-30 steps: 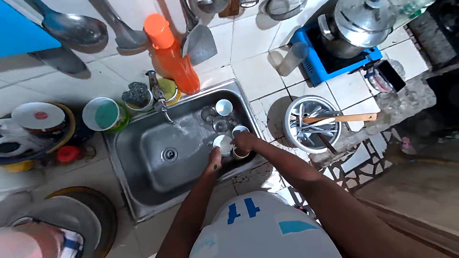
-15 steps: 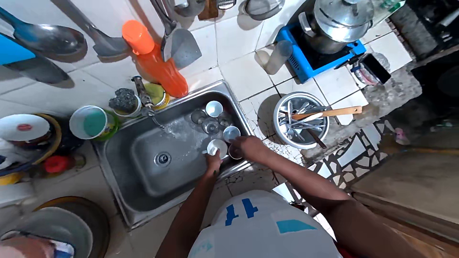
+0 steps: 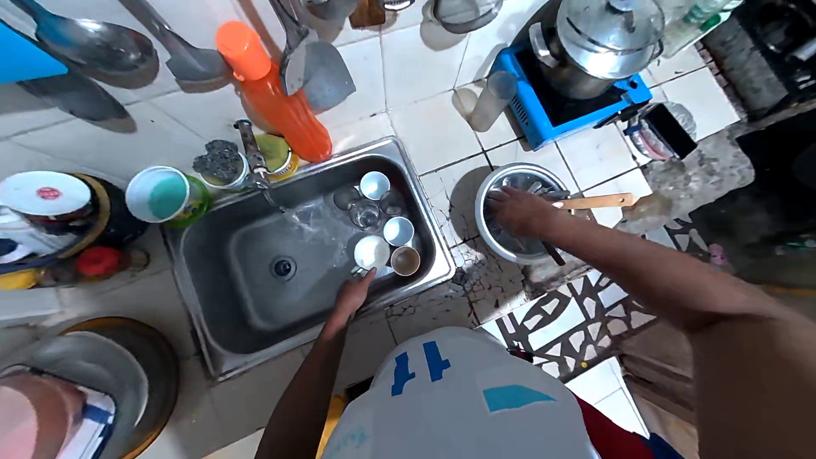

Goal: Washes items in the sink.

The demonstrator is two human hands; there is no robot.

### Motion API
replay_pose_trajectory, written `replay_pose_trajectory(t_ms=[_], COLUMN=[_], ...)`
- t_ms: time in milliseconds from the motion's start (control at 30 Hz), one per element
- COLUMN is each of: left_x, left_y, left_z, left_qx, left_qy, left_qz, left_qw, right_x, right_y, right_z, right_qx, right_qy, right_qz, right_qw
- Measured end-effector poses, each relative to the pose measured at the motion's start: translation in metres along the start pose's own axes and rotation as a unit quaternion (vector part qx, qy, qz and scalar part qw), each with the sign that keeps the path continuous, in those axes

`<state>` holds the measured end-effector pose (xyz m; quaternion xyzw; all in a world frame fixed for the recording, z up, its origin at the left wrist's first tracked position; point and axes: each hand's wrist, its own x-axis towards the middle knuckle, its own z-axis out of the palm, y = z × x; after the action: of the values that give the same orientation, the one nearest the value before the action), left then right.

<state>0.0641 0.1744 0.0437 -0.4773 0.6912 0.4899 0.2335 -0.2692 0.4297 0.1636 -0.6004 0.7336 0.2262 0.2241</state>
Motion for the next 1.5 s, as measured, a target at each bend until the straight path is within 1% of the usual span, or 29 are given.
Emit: replay_pose_trajectory(t_ms=[67, 133, 200, 267, 367, 467, 567, 667, 700, 833, 900, 1000, 1033, 1100, 1200, 1300, 1367, 1433, 1467, 1500], left_x=[-0.013, -0.026, -0.036, -0.043, -0.05, -0.059, -0.064, -0.066, -0.066, -0.067, -0.069, -0.072, -0.073, -0.074, -0.075, -0.074, -0.073, -0.075, -0.079, -0.085], left_y=[-0.003, -0.006, -0.011, -0.015, -0.021, -0.019, -0.017, -0.02, -0.02, -0.019, -0.021, -0.025, -0.027, -0.027, -0.026, -0.024, -0.023, -0.018, -0.013, -0.003], left_z=[-0.004, -0.006, -0.005, -0.001, 0.004, 0.011, 0.024, 0.034, 0.035, 0.042, 0.044, 0.046, 0.047, 0.048, 0.05, 0.051, 0.051, 0.052, 0.052, 0.051], left_qx=[-0.031, -0.079, -0.117, -0.143, -0.131, -0.11, -0.101, -0.073, -0.063, -0.04, -0.027, -0.024, -0.022, -0.015, -0.006, -0.003, -0.003, 0.001, 0.0, -0.004], left_qy=[0.012, 0.027, 0.05, 0.077, 0.111, 0.135, 0.149, 0.161, 0.159, 0.172, 0.173, 0.18, 0.186, 0.2, 0.213, 0.22, 0.223, 0.231, 0.237, 0.24], left_qz=[0.038, 0.053, 0.053, 0.063, 0.081, 0.09, 0.111, 0.152, 0.16, 0.17, 0.178, 0.193, 0.196, 0.199, 0.199, 0.201, 0.211, 0.217, 0.223, 0.228], left_qw=[0.999, 0.995, 0.991, 0.985, 0.982, 0.981, 0.977, 0.972, 0.972, 0.97, 0.968, 0.964, 0.963, 0.959, 0.957, 0.955, 0.952, 0.948, 0.946, 0.944], right_x=[0.008, 0.011, 0.009, 0.001, -0.016, -0.024, -0.026, -0.017, -0.014, -0.016, -0.028, -0.056, -0.066, -0.079, -0.084, -0.072, -0.058, -0.046, -0.043, -0.041], right_y=[-0.002, -0.004, -0.002, 0.002, 0.008, 0.006, -0.004, -0.006, -0.005, -0.005, 0.005, 0.022, 0.026, 0.029, 0.019, -0.003, -0.01, -0.005, 0.0, 0.004], right_z=[0.007, 0.004, 0.002, -0.004, -0.003, 0.005, 0.001, 0.016, 0.021, 0.023, 0.028, 0.022, 0.019, 0.015, 0.009, 0.014, 0.027, 0.039, 0.043, 0.045], right_qx=[-0.066, -0.078, -0.016, 0.022, 0.013, 0.058, 0.095, 0.097, 0.114, 0.131, 0.168, 0.207, 0.217, 0.235, 0.225, 0.227, 0.212, 0.182, 0.171, 0.163], right_qy=[-0.019, -0.033, -0.031, -0.035, -0.055, -0.045, -0.078, -0.052, -0.038, -0.033, 0.012, 0.095, 0.114, 0.141, 0.165, 0.128, 0.162, 0.21, 0.21, 0.194], right_qz=[-0.017, 0.022, 0.098, 0.187, 0.236, 0.299, 0.337, 0.337, 0.334, 0.311, 0.289, 0.266, 0.273, 0.313, 0.361, 0.345, 0.309, 0.283, 0.277, 0.276], right_qw=[0.998, 0.996, 0.995, 0.982, 0.97, 0.951, 0.933, 0.935, 0.935, 0.941, 0.942, 0.937, 0.93, 0.909, 0.89, 0.902, 0.913, 0.918, 0.922, 0.927])
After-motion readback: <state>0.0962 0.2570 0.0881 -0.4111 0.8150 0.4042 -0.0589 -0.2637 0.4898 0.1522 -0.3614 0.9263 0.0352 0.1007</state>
